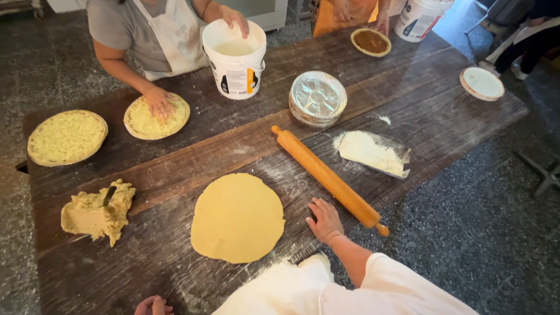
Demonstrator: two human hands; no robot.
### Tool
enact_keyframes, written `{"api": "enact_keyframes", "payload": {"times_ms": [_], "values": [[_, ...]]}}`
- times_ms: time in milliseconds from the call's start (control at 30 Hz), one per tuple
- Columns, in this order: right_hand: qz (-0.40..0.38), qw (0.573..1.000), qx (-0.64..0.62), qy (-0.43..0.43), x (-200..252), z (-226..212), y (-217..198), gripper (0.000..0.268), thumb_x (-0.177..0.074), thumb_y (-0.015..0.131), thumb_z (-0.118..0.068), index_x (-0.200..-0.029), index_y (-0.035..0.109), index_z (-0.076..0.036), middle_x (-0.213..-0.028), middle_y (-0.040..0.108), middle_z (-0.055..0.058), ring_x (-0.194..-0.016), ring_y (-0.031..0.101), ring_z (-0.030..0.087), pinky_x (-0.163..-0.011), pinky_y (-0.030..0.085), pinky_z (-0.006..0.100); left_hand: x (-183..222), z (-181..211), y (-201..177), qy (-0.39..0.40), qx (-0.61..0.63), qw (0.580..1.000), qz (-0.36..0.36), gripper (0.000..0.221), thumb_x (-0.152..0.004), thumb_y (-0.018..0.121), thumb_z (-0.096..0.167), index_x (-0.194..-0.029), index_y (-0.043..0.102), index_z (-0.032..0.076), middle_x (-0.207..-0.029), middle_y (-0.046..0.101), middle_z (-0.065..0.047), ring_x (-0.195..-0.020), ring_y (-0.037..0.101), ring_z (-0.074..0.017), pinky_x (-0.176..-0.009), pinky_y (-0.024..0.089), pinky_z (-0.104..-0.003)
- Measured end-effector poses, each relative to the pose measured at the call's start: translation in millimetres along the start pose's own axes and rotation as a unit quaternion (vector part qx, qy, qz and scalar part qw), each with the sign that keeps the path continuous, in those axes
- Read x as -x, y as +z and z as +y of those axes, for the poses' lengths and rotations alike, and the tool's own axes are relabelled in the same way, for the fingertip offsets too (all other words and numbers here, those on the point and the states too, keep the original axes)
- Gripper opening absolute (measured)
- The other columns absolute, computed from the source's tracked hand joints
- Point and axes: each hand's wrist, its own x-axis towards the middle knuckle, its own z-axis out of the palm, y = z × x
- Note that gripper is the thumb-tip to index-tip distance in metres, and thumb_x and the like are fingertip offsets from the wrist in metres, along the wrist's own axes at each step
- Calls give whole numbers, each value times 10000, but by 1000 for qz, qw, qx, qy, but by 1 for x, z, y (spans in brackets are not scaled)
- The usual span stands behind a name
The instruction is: Preparing a pie crust by kneading dough into a ball and rolling it out flat using a rolling pin on a floured wooden surface.
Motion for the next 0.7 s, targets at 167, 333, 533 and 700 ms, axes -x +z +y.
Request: {"api": "enact_keyframes", "payload": {"times_ms": [167, 333, 533, 700], "values": [[12, 1000, 9, 3, 2, -4, -2, 567, -1019, 533, -438, -1516, 471, -173, -1661, 314, -2, -1541, 257, 225, -1261, 210, 477, 30, 28, -14, 2, 20, 1000, -13, 252, -1084, 620, 184, -1142, 683, -52, -811, 692, -234, -602, 614, -313, -636, 519, -424], [28, 999, 9, -11, -1, 3, 5, 571, -1013, 537, -444, -1507, 482, -165, -1650, 338, 10, -1530, 276, 241, -1252, 220, 482, 47, 59, -17, -41, -16, 999, 7, 238, -1080, 637, 186, -1127, 697, -39, -807, 688, -219, -641, 624, -315, -667, 553, -449], [10, 1000, 2, 2, 2, -7, -10, 570, -1022, 522, -439, -1522, 462, -171, -1659, 316, 5, -1539, 257, 234, -1263, 203, 481, 33, 48, -11, -48, -13, 999, 0, 240, -1077, 647, 196, -1104, 701, -37, -789, 684, -216, -633, 619, -305, -678, 552, -445], [51, 998, 6, -22, -2, 4, 6, 561, -989, 577, -425, -1476, 521, -151, -1623, 387, 21, -1508, 323, 253, -1236, 246, 492, 53, 62, -19, -3, -27, 1000, 11, 244, -1075, 637, 187, -1049, 719, -41, -758, 684, -226, -631, 621, -291, -651, 556, -439]]}}
